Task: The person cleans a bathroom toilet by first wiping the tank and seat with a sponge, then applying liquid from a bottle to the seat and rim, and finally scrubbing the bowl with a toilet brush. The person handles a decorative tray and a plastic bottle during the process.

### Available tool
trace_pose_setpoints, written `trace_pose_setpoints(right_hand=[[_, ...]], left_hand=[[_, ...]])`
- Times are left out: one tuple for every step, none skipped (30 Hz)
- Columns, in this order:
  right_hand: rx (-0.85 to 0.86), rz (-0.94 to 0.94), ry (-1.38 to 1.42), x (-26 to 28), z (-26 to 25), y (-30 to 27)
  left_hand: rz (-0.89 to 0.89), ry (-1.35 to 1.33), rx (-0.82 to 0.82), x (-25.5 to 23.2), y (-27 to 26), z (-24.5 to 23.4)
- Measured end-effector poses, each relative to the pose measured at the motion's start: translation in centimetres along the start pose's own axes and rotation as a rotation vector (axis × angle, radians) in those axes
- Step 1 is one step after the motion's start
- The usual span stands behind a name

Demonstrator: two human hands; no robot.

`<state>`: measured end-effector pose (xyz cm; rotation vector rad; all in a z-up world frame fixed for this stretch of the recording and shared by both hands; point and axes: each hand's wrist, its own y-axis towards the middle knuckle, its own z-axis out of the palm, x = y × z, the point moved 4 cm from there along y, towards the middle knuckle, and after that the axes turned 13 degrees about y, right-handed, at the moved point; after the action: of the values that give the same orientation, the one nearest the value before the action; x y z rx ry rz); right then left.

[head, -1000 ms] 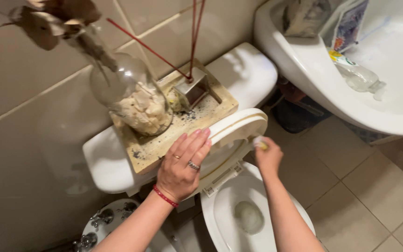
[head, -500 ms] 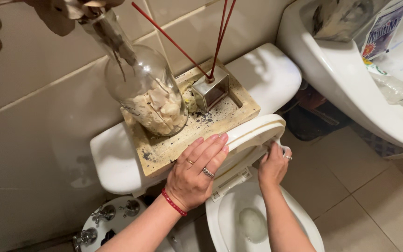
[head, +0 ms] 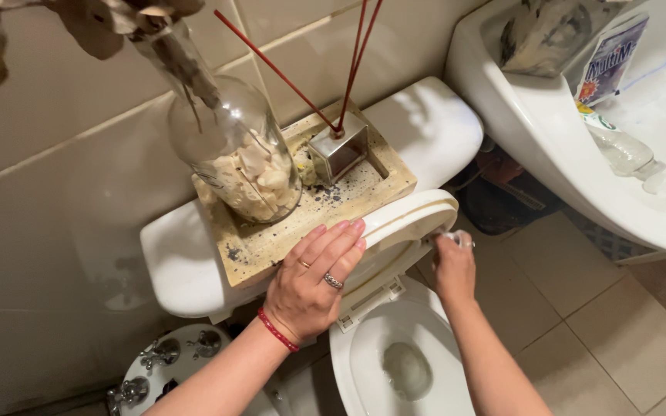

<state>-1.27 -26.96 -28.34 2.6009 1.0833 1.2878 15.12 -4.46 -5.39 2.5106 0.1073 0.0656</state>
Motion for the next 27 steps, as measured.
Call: trace_pose_setpoints(right_hand=[[0.046,-0.046,-0.117,-0.5,0.1,0.7],[0.044,-0.095,-0.154,-0.9,0.2,1.2],[0.044,-0.142,-0.19,-1.0,0.7,1.6],[0.044,-0.188,-0.226,-0.9,1.0,1.7],[-0.012,-0.084,-0.137,-1.2,1.0,1.4],[-0.068,0.021,-0.048,-1.1,1.3,0.8],[-0.126,0.122,0.042,-1.2,1.5,0.6],[-0.105,0.162,0.089,-1.3,1.6,0.5],[-0.082,0.2,0.136,-1.6,1.6,0.5],[-0.059,0.237,0.182,-2.0,1.5,0.4],[-0.043,0.299,0.263,-2.6,1.3,-0.1],[-0.026,0.362,0.343,-3.1,1.1,-0.6],[-0.006,0.427,0.428,-3.4,1.3,-1.0],[0.009,0.456,0.398,-3.7,1.3,-0.7],[0.023,0.488,0.368,-4.0,1.3,-0.4],[0.037,0.521,0.338,-4.0,1.4,-0.2],[-0.063,0.567,0.421,-3.6,1.5,-0.5],[-0.165,0.612,0.502,-2.8,1.9,-0.9],[-0.271,0.657,0.581,-1.7,2.2,-1.7],[-0.339,0.695,0.711,-0.2,2.6,-3.1],[-0.41,0.728,0.84,1.9,2.9,-5.0],[-0.483,0.758,0.97,4.3,3.3,-6.7],[-0.502,0.746,1.016,6.9,3.3,-8.2],[-0.522,0.734,1.062,9.7,3.3,-9.8],[-0.555,0.697,1.087,12.7,3.3,-10.9],[-0.587,0.659,1.112,15.4,3.2,-11.9],[-0.55,0.708,1.013,17.7,3.3,-12.9]], left_hand=[[-0.001,0.001,0.001,0.0,0.0,0.1],[-0.002,0.002,0.003,0.0,0.0,0.2],[-0.004,0.001,0.008,0.0,-0.1,0.2],[0.0,-0.003,0.008,0.0,-0.1,0.3],[0.004,-0.006,0.006,0.1,-0.1,0.3],[0.008,-0.01,0.005,0.1,-0.1,0.3],[0.008,-0.003,0.003,0.1,-0.1,0.2],[0.008,0.004,0.002,0.1,-0.1,0.2],[0.005,0.01,-0.001,0.0,0.0,0.2],[0.008,0.004,-0.005,0.0,-0.1,0.1],[0.009,-0.002,-0.008,0.1,-0.1,0.1],[0.011,-0.007,-0.011,0.1,-0.2,0.2],[0.009,-0.006,-0.013,0.2,-0.3,0.3],[0.008,-0.005,-0.016,0.2,-0.4,0.4],[0.009,-0.005,-0.016,0.2,-0.5,0.5],[0.011,0.0,-0.016,0.2,-0.6,0.7],[0.015,0.003,-0.015,0.3,-0.7,0.7],[0.02,0.006,-0.015,0.3,-0.7,0.7],[0.015,0.001,-0.008,0.3,-0.8,0.8],[0.011,-0.004,-0.002,0.2,-0.8,0.8],[0.008,-0.009,0.001,0.2,-0.8,0.7],[0.006,-0.029,0.003,0.2,-0.7,0.6],[0.006,-0.051,0.002,0.2,-0.6,0.5],[0.006,-0.073,0.001,0.2,-0.6,0.3],[-0.009,-0.099,0.008,0.1,-0.4,0.1],[-0.024,-0.125,0.016,-0.1,-0.2,-0.1],[-0.034,-0.153,0.026,-0.2,0.0,-0.4]])
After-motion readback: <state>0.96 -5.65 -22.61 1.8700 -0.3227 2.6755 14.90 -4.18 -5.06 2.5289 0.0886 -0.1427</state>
